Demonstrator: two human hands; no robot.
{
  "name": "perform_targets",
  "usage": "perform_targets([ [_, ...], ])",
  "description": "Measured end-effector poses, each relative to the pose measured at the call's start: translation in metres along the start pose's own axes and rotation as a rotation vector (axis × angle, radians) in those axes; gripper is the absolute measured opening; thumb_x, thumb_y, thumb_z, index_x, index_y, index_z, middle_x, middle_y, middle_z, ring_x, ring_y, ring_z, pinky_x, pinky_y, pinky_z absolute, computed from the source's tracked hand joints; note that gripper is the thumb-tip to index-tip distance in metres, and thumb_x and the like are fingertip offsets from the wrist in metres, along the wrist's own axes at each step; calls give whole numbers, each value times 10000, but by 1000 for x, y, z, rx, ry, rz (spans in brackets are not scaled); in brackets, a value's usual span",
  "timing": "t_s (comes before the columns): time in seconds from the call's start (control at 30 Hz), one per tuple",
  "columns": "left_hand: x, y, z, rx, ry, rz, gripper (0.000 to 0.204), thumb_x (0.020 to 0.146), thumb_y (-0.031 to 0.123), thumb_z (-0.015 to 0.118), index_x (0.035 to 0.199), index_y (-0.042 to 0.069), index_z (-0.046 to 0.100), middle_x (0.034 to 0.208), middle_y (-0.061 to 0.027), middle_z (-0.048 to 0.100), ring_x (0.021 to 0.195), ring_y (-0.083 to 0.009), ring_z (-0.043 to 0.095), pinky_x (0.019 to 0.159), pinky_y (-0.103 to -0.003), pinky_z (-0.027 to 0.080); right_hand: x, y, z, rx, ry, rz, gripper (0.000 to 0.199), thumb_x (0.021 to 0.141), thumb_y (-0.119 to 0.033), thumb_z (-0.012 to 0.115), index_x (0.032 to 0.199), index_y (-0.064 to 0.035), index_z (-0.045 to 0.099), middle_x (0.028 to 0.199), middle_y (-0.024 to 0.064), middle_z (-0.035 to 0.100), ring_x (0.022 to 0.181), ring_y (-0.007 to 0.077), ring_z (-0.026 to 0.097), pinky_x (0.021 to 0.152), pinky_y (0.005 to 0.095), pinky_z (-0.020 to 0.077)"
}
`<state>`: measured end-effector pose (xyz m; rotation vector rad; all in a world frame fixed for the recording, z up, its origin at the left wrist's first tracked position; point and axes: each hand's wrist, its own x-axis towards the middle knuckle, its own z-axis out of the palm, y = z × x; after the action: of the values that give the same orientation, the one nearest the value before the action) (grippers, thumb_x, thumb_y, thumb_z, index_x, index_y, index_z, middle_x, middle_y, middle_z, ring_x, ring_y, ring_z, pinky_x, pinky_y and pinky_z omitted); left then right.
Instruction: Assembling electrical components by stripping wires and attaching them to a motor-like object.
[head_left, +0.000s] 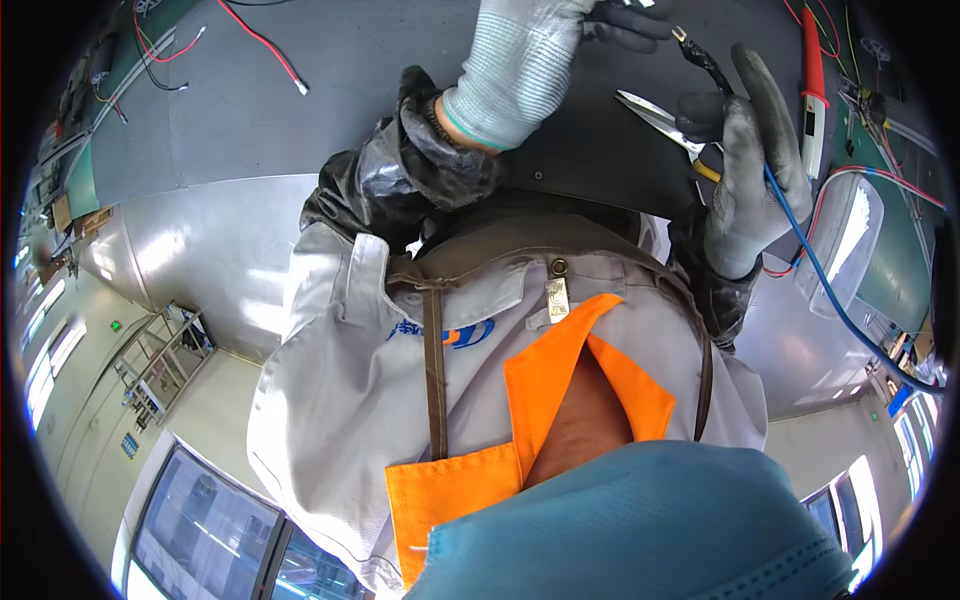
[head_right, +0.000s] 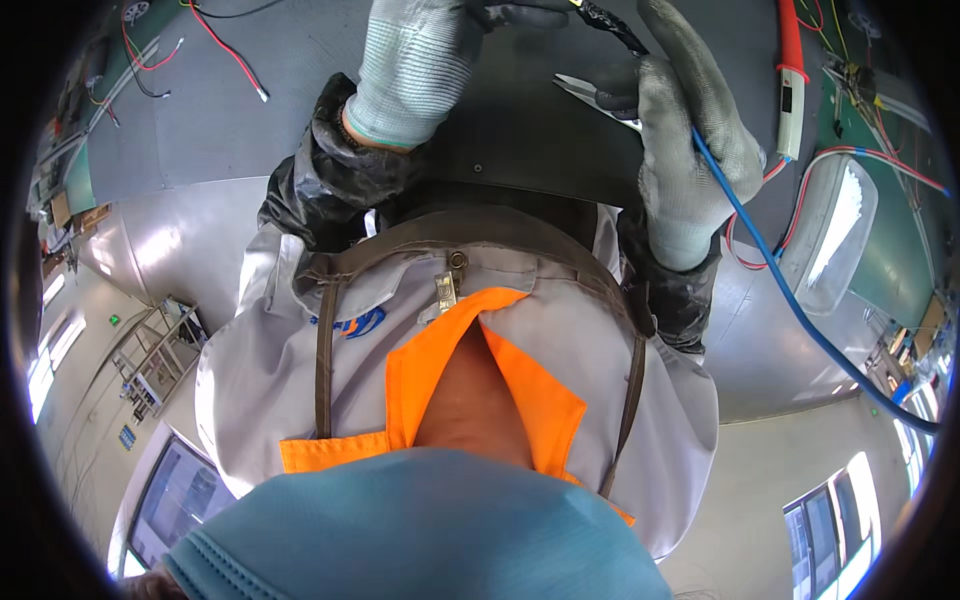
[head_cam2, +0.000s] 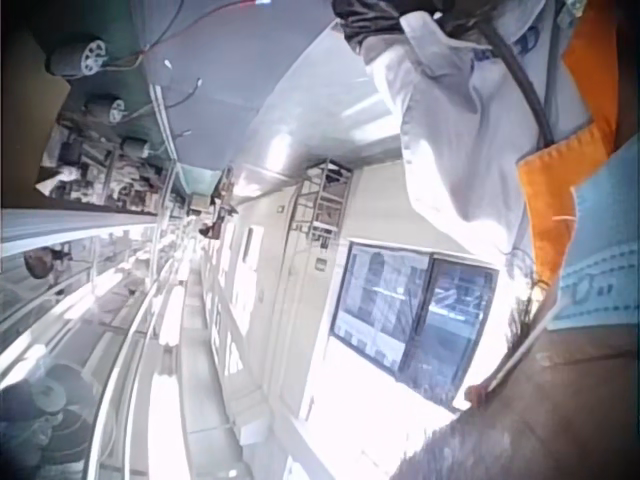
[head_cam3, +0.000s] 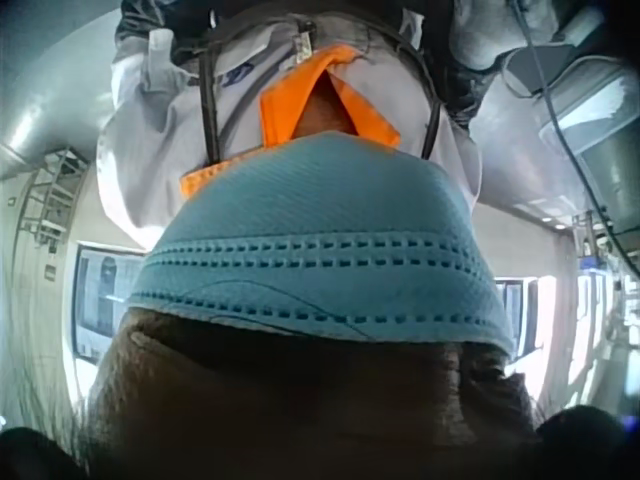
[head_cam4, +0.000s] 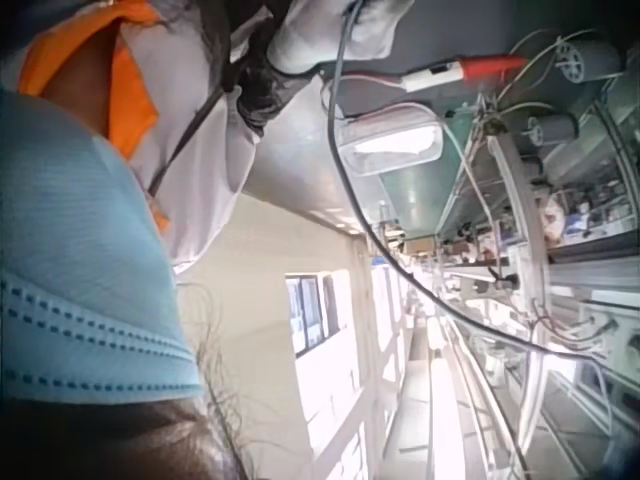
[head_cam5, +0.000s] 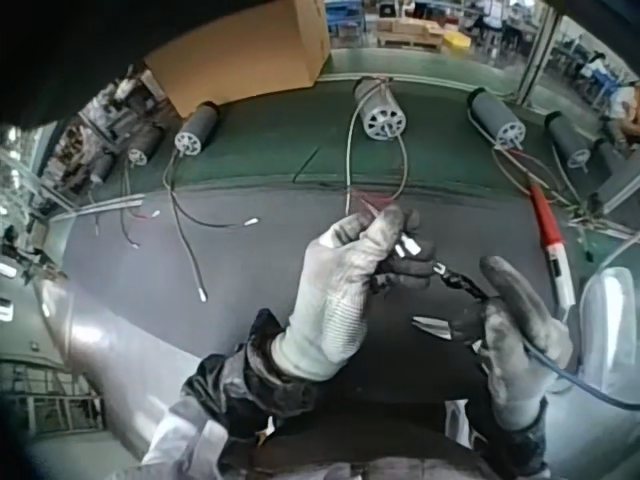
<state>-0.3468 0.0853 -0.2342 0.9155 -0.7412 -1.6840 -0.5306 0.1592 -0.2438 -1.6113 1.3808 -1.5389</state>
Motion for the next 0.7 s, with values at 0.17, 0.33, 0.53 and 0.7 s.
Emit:
perform_targets([
  [0.17,-8,-2,2,29,-49,79,347,1017,313,689,1100,-24,681,882,-49,711,769,-108,676,728,-239,532,1,3,17,38,61,9,374,952,66,567,1317,121,623,1208,215,721,880,199,733,824,283,574],
  [0.33,-7,-3,10,-5,21,25,321,1027,291,674,1097,-22,684,899,-50,718,776,-101,673,732,-235,532,2,19,17,26,73,-134,361,946,74,556,1294,135,628,1272,239,693,1005,212,723,894,292,569],
  [0.53,-13,0,14,-67,10,-51,332,1036,296,661,1124,-24,677,924,-49,716,803,-95,666,741,-240,533,-2,22,21,67,119,-177,347,955,55,561,1285,138,632,1276,236,692,1075,210,700,928,280,552],
  [0.7,-15,-19,5,-169,-31,24,347,1035,324,660,1132,-7,682,928,-17,699,806,-80,635,728,-226,511,-9,18,41,-100,123,-292,318,945,17,636,1256,46,691,1107,115,774,737,86,673,664,225,546],
])
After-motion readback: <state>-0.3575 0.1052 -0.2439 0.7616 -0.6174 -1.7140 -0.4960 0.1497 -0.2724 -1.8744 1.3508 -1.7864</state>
